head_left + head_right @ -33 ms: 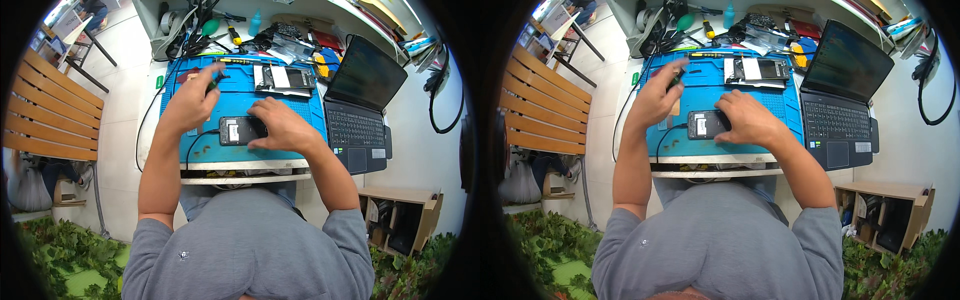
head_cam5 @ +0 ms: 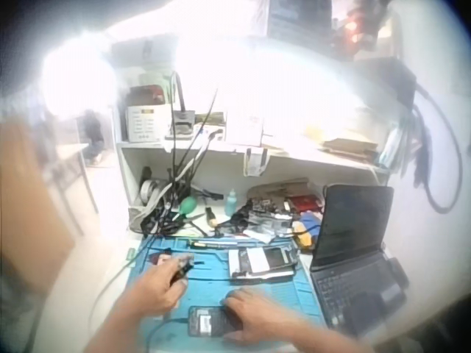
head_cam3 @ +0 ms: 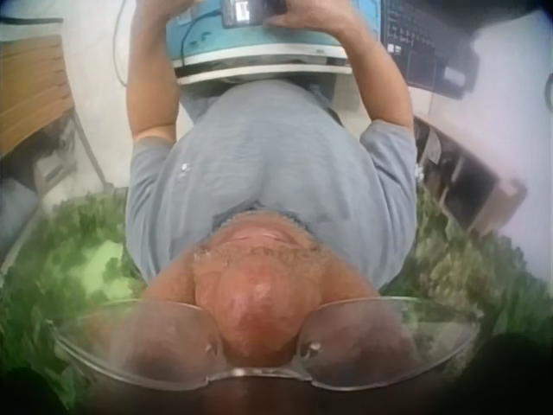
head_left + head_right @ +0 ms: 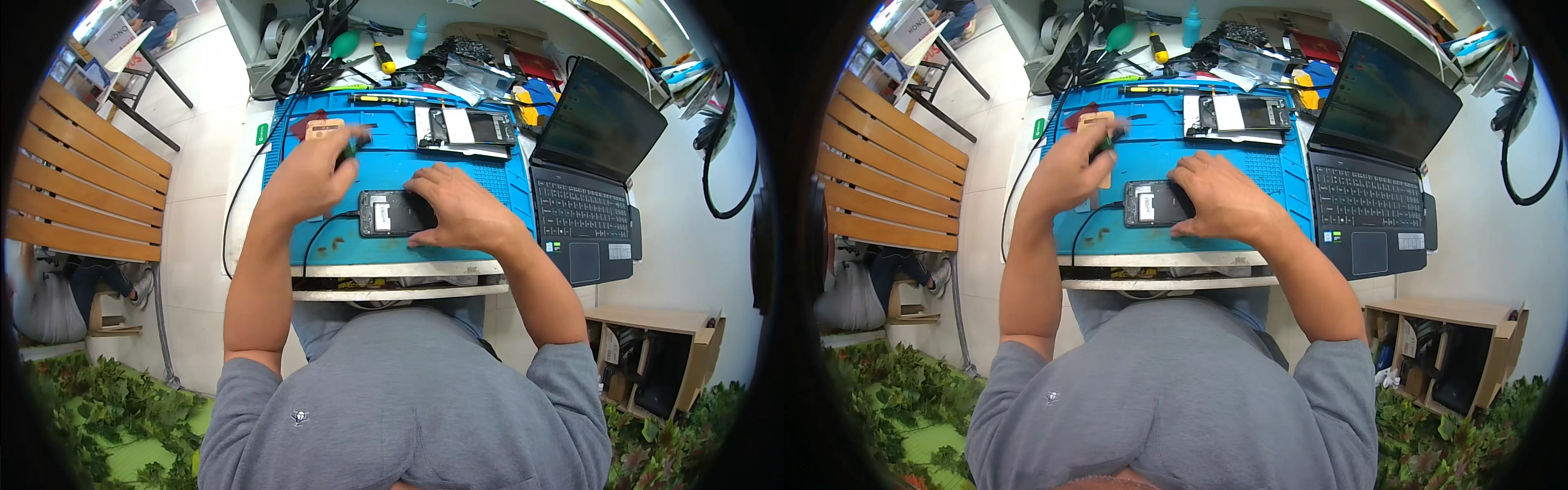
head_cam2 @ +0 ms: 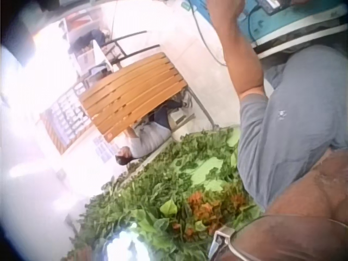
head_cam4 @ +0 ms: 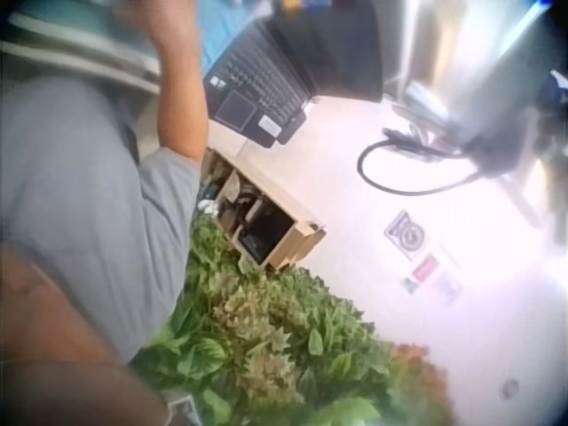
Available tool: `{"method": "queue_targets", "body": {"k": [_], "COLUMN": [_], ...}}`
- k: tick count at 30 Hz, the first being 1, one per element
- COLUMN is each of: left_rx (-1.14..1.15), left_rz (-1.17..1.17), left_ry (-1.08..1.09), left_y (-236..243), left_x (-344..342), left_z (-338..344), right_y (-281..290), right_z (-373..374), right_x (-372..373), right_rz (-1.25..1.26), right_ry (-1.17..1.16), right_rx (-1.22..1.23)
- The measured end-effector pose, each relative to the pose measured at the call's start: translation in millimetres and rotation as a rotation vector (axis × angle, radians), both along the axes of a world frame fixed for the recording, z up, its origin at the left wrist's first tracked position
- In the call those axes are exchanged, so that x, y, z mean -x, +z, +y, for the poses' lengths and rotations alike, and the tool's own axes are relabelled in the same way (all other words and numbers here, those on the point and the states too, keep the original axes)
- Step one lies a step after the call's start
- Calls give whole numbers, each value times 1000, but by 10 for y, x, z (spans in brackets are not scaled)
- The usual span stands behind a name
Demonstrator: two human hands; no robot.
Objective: The person disassembles a smartphone using a screwdriver, removing the back cover and several internal components on a blue repair mat.
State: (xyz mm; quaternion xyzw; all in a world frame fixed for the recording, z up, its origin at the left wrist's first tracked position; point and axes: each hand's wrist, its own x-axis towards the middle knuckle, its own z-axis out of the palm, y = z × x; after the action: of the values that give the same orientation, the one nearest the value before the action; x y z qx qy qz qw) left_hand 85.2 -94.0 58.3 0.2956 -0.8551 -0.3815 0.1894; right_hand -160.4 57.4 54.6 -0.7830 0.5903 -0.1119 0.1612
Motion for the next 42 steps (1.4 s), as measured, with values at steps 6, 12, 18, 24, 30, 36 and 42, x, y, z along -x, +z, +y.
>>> {"method": "queue_targets", "body": {"k": [6,12,18,24,30,36,42], "left_rx": [99,40,233,240,338,372,323], "left_rz": [-263,-59,-385,-268,-276,-234,-86], "left_ry": [-48,61,-50,-85,-85,-142,-160], "left_y": [-83,64,26,-206,-226,-192,-209], "left_x": [-271,-201,-214,-240,-249,-333,-438], "left_z": [277,379,316,337,468,463,579], "right_y": [-42,-89,-145,-120,-43,-152,-171], "right_z": [-48,-52,14,-61,-115,53,917], "right_x": [39,97,123,123,67,77,-161], "right_rz": [-13,-69,-92,-76,-84,-148,-557], "right_ry": [11,-8,-11,-13,4,-26,-361], "right_rx": [-55,-34,3,-26,-87,137,-83]}}
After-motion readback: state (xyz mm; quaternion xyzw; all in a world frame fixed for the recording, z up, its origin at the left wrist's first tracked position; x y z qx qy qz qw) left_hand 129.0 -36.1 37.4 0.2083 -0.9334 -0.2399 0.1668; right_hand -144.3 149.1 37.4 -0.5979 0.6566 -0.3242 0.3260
